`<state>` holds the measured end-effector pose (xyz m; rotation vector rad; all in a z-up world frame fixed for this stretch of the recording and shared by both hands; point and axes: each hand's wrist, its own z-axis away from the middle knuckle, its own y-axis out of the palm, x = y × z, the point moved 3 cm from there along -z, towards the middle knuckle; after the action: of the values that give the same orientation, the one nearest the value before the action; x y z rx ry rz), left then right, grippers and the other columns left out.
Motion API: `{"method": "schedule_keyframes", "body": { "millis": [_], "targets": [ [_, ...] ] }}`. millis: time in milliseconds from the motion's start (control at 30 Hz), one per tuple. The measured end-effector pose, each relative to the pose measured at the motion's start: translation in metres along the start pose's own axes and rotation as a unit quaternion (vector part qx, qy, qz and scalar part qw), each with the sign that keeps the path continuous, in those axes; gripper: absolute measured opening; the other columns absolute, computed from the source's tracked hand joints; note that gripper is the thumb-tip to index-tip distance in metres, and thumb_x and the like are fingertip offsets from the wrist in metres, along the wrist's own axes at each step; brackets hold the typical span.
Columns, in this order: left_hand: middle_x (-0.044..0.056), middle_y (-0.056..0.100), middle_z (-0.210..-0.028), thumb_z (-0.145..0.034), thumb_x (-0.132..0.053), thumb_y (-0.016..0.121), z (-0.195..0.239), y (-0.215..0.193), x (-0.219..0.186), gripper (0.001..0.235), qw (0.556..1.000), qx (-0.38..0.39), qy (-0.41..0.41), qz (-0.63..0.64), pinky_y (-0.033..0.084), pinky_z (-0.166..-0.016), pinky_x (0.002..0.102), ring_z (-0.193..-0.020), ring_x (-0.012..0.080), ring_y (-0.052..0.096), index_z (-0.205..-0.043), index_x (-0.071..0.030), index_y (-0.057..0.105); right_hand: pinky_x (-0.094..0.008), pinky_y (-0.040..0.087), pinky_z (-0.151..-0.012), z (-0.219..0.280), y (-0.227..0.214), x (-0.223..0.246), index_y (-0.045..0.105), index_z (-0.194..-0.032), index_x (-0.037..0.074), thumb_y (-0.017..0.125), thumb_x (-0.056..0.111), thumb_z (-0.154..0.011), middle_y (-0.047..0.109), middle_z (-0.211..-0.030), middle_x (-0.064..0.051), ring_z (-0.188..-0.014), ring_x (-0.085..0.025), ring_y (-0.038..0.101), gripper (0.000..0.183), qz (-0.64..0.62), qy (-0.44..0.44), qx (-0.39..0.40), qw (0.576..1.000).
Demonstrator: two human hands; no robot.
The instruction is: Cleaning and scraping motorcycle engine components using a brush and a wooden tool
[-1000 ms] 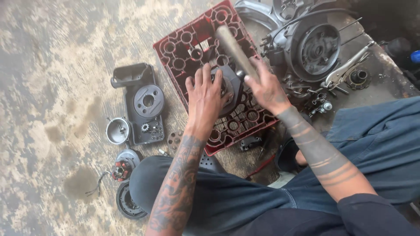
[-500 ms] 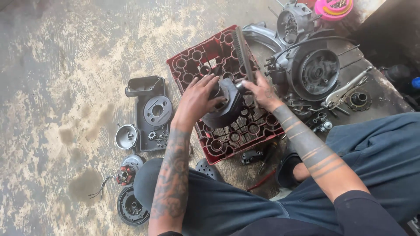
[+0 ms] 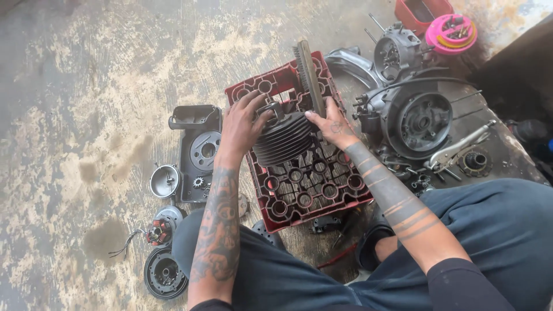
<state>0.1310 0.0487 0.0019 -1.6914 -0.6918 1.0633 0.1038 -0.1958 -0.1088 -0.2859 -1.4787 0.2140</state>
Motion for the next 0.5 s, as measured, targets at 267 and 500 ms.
{"method": "schedule_keyframes", "body": {
  "millis": [267,500],
  "targets": [
    [0.025,0.031,-0.155,-0.071,-0.084,0.07,0.09,0.001,-0.033,0.12,0.998,-0.068,0.014,-0.003,0.032,-0.115,0.064,-0.142,0.0465,0.036,-0.158,-0.012,0.028,-0.05,0.04,-0.109,0.007,-0.008,-0.007,0.057,-0.128,0.013,0.074,0.044,-0.096,0.07,-0.121,-0.013,-0.122,-0.029,0.063,0.047,-0.089,0.038,0.046,0.994],
    [0.026,0.042,-0.142,-0.065,-0.036,0.095,0.1,0.065,0.012,0.121,0.995,-0.09,0.035,-0.011,0.041,-0.109,0.058,-0.133,0.0458,0.046,-0.156,-0.004,0.023,-0.042,0.045,-0.106,0.008,0.0,0.008,0.056,-0.122,0.007,0.074,0.03,-0.099,0.066,-0.112,-0.008,-0.111,-0.018,0.059,0.037,-0.208,-0.007,0.034,0.978]
  ]
}}
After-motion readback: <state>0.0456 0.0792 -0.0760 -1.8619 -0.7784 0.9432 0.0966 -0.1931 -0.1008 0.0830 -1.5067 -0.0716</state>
